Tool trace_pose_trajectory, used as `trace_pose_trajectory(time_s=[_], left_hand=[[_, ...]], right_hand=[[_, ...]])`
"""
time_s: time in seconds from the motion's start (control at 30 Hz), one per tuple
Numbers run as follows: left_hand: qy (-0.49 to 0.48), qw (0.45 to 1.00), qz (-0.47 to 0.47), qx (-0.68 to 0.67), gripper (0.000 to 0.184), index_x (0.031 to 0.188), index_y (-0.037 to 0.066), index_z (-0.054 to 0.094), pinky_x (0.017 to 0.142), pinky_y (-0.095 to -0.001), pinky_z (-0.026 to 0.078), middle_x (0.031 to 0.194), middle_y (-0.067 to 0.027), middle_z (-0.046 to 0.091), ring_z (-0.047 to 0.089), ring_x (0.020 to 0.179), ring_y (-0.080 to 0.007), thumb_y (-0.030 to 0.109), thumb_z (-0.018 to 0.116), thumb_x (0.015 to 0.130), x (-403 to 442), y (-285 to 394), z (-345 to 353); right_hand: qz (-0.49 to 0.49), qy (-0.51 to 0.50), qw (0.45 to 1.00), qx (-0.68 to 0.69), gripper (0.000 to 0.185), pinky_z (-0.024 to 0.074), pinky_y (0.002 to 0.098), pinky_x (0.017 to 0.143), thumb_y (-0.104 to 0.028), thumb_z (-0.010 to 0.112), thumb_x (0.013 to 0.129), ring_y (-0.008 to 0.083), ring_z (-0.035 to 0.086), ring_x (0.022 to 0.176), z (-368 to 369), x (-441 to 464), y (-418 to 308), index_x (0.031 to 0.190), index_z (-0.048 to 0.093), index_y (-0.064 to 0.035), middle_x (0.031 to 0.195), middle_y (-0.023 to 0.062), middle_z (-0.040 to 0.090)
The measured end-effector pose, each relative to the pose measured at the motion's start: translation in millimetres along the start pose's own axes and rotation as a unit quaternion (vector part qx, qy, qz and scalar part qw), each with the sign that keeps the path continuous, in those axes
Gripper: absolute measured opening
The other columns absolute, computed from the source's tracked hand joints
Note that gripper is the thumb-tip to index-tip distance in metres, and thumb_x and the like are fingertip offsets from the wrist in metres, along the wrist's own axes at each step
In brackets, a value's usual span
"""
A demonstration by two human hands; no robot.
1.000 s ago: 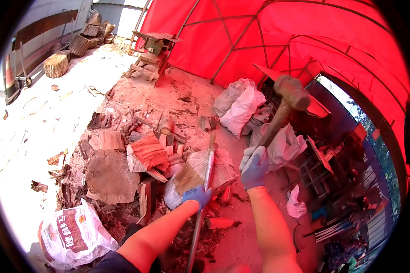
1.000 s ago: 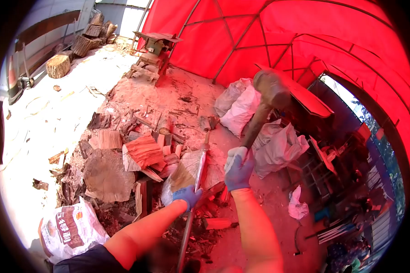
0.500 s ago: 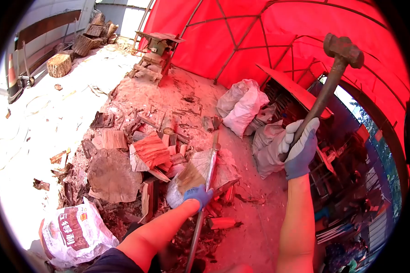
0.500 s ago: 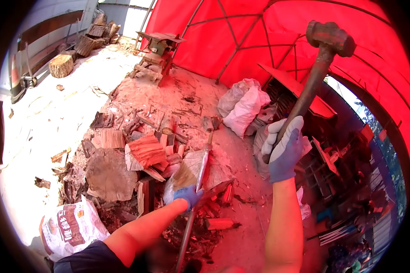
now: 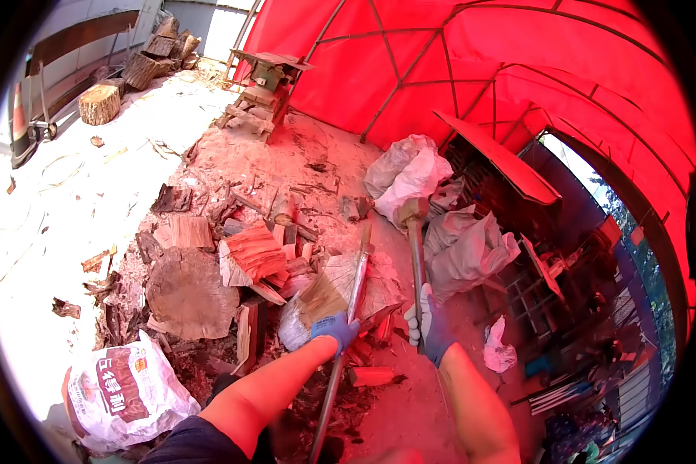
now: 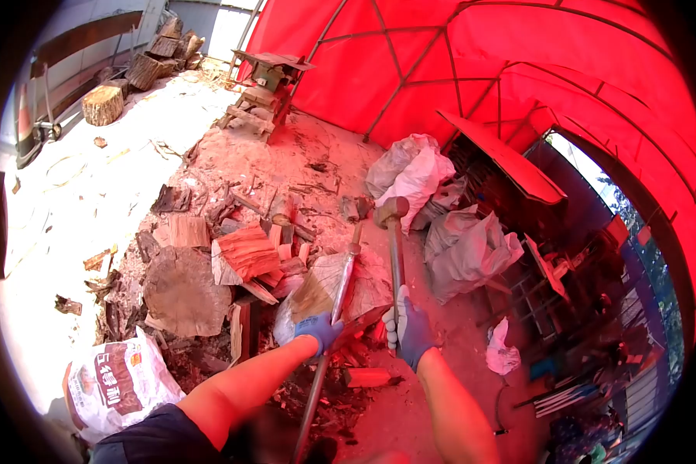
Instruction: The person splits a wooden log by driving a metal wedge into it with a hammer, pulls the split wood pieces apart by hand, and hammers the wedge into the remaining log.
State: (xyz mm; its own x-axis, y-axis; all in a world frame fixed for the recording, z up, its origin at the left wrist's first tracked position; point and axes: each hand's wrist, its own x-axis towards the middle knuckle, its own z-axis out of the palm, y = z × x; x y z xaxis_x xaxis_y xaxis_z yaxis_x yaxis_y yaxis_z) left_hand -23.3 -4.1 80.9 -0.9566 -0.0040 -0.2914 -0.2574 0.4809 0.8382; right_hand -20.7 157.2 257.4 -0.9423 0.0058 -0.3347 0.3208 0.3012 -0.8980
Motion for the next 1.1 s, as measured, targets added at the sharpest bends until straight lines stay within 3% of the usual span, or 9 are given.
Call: trace_pose_trajectory(time_s=[0.1,0.27,0.33,0.37,0.43,0.67,0.8,1.03,1.1], left_hand=[[0.038,0.999,0.005,0.003,0.058,0.118,0.006,0.063,0.092,-0.0465,0.048,0.107,-0.0206,0.069,0.065,0.105,-0.0356,0.055,0.046,0.091,7.6,-4.4,9.5],[0.043,0.999,0.007,0.027,0.059,0.119,0.007,0.063,0.094,-0.0477,0.047,0.114,-0.021,0.067,0.064,0.107,-0.0372,0.056,0.046,0.091,9.0,-6.7,10.3],[0.043,0.999,0.011,0.016,0.059,0.119,0.007,0.062,0.095,-0.0481,0.047,0.116,-0.0213,0.066,0.063,0.108,-0.0377,0.056,0.046,0.091,14.3,-11.1,16.1],[0.031,1.0,-0.002,0.005,0.059,0.12,0.008,0.062,0.095,-0.0483,0.046,0.118,-0.0215,0.066,0.063,0.11,-0.0379,0.057,0.046,0.09,17.0,-17.4,25.7],[0.043,0.999,0.001,-0.014,0.06,0.12,0.008,0.062,0.096,-0.0485,0.046,0.119,-0.0217,0.065,0.062,0.112,-0.0382,0.057,0.046,0.09,27.0,-6.5,18.4],[0.03,0.999,0.009,-0.007,0.057,0.121,0.008,0.06,0.094,-0.0477,0.046,0.114,-0.0234,0.066,0.063,0.108,-0.0392,0.054,0.046,0.091,5.8,-10.9,9.2],[0.046,0.999,0.015,-0.013,0.057,0.12,0.008,0.06,0.094,-0.0476,0.047,0.115,-0.0235,0.066,0.063,0.108,-0.0395,0.054,0.045,0.091,10.3,-11.2,11.5],[0.033,0.999,0.006,0.001,0.058,0.119,0.009,0.061,0.094,-0.0488,0.047,0.118,-0.02,0.066,0.063,0.111,-0.0369,0.057,0.043,0.092,16.0,-11.9,13.5],[0.034,0.999,0.001,0.004,0.058,0.119,0.009,0.061,0.093,-0.049,0.047,0.118,-0.0197,0.066,0.063,0.11,-0.0368,0.057,0.044,0.092,16.7,-12.6,17.4]], right_hand=[[-0.246,0.059,0.966,0.05,0.068,0.0374,0.0277,0.038,-0.071,0.042,0.093,0.0121,0.041,0.039,-3.2,-42.0,-100.4,0.076,0.052,-0.0057,0.055,0.0005,0.043],[-0.596,0.044,0.78,0.184,0.066,0.0346,0.0257,0.042,-0.071,0.041,0.093,0.0115,0.041,0.045,7.6,-36.3,-184.2,0.085,0.052,-0.0071,0.06,0.0006,0.045],[-0.45,0.065,0.881,0.128,0.061,0.0343,0.0281,0.04,-0.071,0.043,0.093,0.0129,0.04,0.042,26.1,20.6,-98.7,0.08,0.05,-0.0112,0.056,-0.0007,0.042],[-0.218,0.043,0.974,0.041,0.059,0.0342,0.0293,0.039,-0.07,0.044,0.092,0.0136,0.04,0.041,31.2,54.5,-15.9,0.077,0.048,-0.0132,0.054,-0.0014,0.04],[0.132,-0.061,0.989,-0.04,0.056,0.0339,0.0318,0.037,-0.07,0.046,0.092,0.015,0.039,0.039,30.6,81.9,94.1,0.071,0.046,-0.0173,0.049,-0.0027,0.037],[0.051,-0.027,0.988,-0.143,0.075,0.0392,0.032,0.038,-0.078,0.04,0.088,0.0151,0.044,0.04,17.8,20.7,41.4,0.077,0.056,-0.0054,0.055,0.0018,0.045],[-0.179,0.006,0.983,-0.031,0.066,0.0366,0.0281,0.035,-0.067,0.045,0.094,0.0136,0.043,0.037,11.2,-42.1,-66.9,0.081,0.058,-0.0036,0.054,0.0014,0.046],[-0.643,-0.064,0.752,0.129,0.063,0.0312,0.0256,0.042,-0.069,0.035,0.096,0.0109,0.037,0.046,18.6,-54.9,-215.4,0.087,0.052,-0.0089,0.06,-0.0012,0.041],[-0.542,0.019,0.829,0.137,0.062,0.0319,0.0278,0.04,-0.069,0.037,0.096,0.0121,0.037,0.043,37.8,0.6,-140.2,0.083,0.05,-0.0096,0.06,-0.0009,0.041]])
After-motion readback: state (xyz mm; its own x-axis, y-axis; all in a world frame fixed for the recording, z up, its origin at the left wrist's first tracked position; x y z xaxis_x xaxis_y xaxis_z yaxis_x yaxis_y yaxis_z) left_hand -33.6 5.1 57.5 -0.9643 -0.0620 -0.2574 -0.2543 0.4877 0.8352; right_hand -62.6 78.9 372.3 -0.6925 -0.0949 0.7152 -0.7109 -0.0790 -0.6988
